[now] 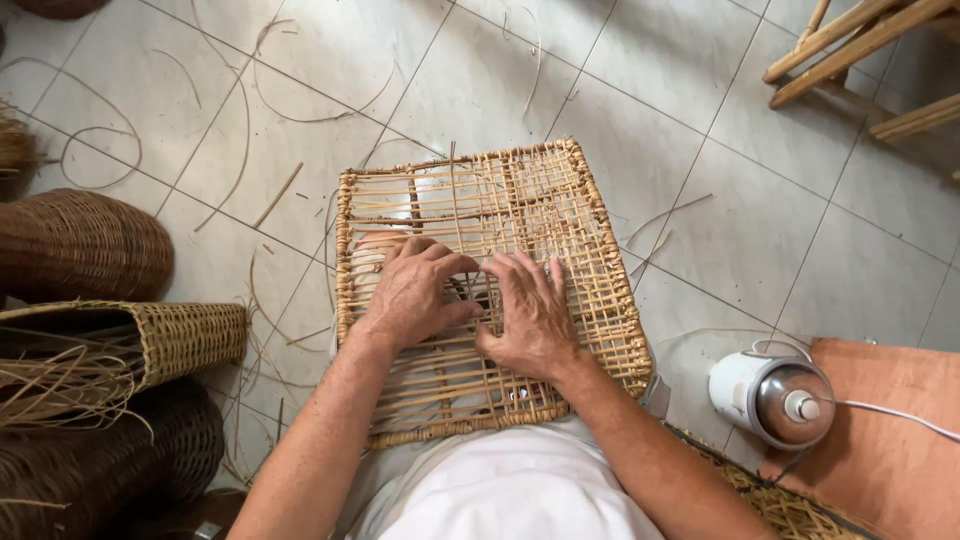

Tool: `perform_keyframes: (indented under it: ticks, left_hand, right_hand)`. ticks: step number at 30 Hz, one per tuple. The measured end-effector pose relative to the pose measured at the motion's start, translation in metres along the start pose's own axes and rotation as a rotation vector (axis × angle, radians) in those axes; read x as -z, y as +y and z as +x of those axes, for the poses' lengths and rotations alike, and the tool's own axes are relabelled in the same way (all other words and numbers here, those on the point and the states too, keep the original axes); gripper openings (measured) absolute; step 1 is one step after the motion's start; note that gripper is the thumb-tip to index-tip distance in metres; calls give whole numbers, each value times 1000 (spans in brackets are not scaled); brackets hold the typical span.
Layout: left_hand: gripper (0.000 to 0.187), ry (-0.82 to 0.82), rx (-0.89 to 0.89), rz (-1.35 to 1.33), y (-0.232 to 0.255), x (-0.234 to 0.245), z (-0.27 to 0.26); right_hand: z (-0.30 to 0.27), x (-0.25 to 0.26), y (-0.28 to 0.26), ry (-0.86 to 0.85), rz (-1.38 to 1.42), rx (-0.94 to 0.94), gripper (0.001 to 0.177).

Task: Weaving a rectangular basket frame using thin strips of natural fiber.

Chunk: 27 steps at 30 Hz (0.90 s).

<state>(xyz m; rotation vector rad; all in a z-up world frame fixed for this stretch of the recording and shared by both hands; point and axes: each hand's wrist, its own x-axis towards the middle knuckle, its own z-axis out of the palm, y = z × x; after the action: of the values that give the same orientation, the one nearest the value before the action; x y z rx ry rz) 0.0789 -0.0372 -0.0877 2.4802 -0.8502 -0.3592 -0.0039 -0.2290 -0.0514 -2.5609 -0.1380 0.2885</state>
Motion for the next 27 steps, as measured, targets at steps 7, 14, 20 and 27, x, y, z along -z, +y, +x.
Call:
perform_keyframes:
  ticks: [7, 14, 20, 27]
  left_hand:
    - [53, -31, 8, -126, -9, 0, -7]
    - [53, -14, 5, -46, -5, 0, -6]
    - [54, 9, 9, 5, -3, -4, -3]
    - [54, 23, 8, -37, 1, 2, -7]
  right_hand:
    - [-26, 8, 4, -22, 72, 60, 70]
    - [-31, 5, -13, -48, -116, 41, 83]
    - [-32, -1, -16, -51, -149, 42, 85]
    - [-37, 1, -4, -18, -8, 95, 83]
